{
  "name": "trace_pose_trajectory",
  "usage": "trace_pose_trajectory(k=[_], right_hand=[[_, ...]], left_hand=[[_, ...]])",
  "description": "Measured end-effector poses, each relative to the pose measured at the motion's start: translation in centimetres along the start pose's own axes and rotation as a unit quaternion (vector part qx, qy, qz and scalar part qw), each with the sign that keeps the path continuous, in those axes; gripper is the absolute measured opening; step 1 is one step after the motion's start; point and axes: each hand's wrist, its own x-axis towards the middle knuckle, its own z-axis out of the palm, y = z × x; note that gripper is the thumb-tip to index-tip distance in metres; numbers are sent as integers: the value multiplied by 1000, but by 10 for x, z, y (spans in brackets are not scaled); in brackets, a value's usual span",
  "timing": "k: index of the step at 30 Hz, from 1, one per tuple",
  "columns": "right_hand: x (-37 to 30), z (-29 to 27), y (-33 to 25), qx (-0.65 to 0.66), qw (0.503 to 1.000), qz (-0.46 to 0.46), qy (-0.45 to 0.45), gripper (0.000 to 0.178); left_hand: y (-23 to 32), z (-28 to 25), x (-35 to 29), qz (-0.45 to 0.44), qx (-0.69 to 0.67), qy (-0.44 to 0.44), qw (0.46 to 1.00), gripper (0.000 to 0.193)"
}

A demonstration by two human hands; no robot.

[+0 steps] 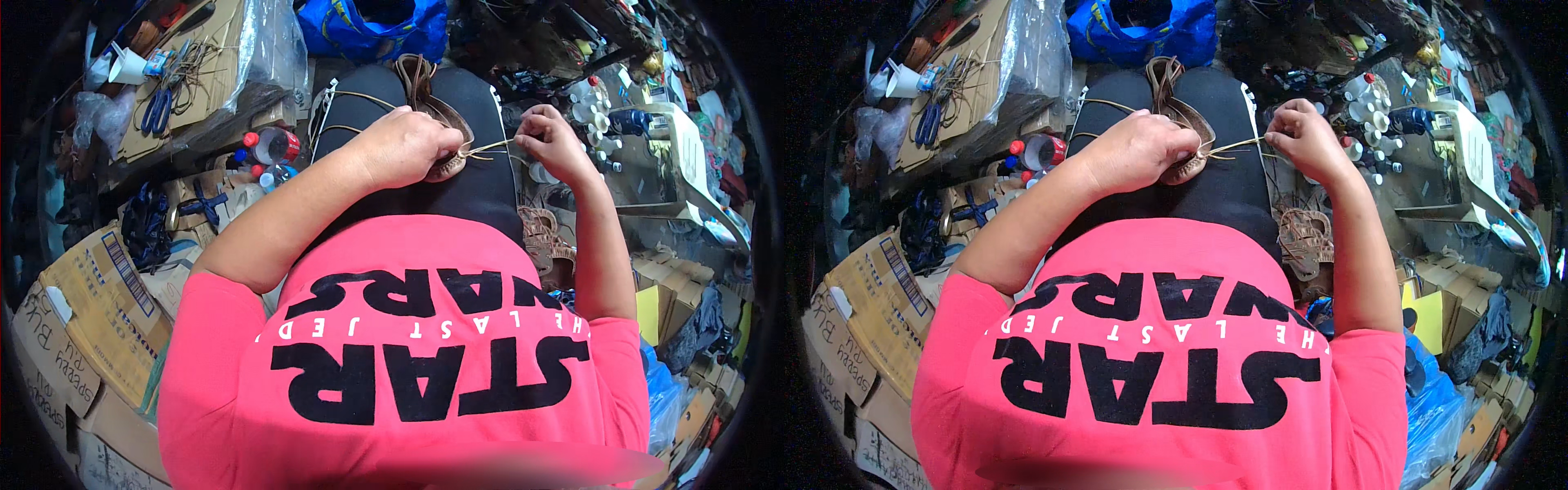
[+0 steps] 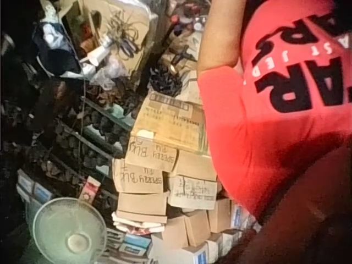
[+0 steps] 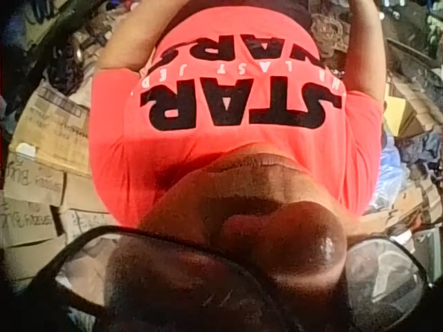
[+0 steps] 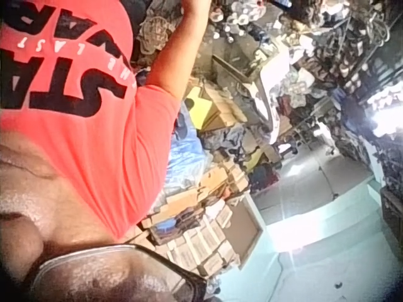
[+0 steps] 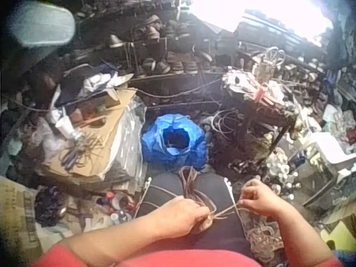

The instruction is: Threading a cord through the edge of a leather shoe upper component.

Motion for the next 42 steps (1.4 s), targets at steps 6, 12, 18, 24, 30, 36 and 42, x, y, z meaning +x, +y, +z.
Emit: trace_pose_trajectory(k=[6, 12, 18, 24, 30, 36, 42], right_hand=[[-21, -26, -35, 172, 983, 45, -45, 14], [-12, -15, -26, 8, 999, -32, 41, 16], [-15, 22, -9, 73, 996, -57, 1, 22], [-43, -13, -55, 52, 997, -7, -56, 14], [-80, -28, -88, -74, 985, -57, -141, 22], [-26, -22, -29, -329, 934, -58, 126, 21], [-24, 19, -81, -302, 931, -202, -40, 10]], left_hand=[[0, 1, 2, -115, -123, 34, 985, 17], [8, 0, 19, -222, -104, -24, 969, 33], [8, -2, 17, -251, -135, -39, 958, 37], [3, 3, 17, -261, -164, -49, 950, 39], [8, -1, 18, -263, -76, -80, 958, 40], [16, -8, 20, -226, -36, -85, 970, 34], [-10, -5, -2, -96, -89, -55, 990, 17]])
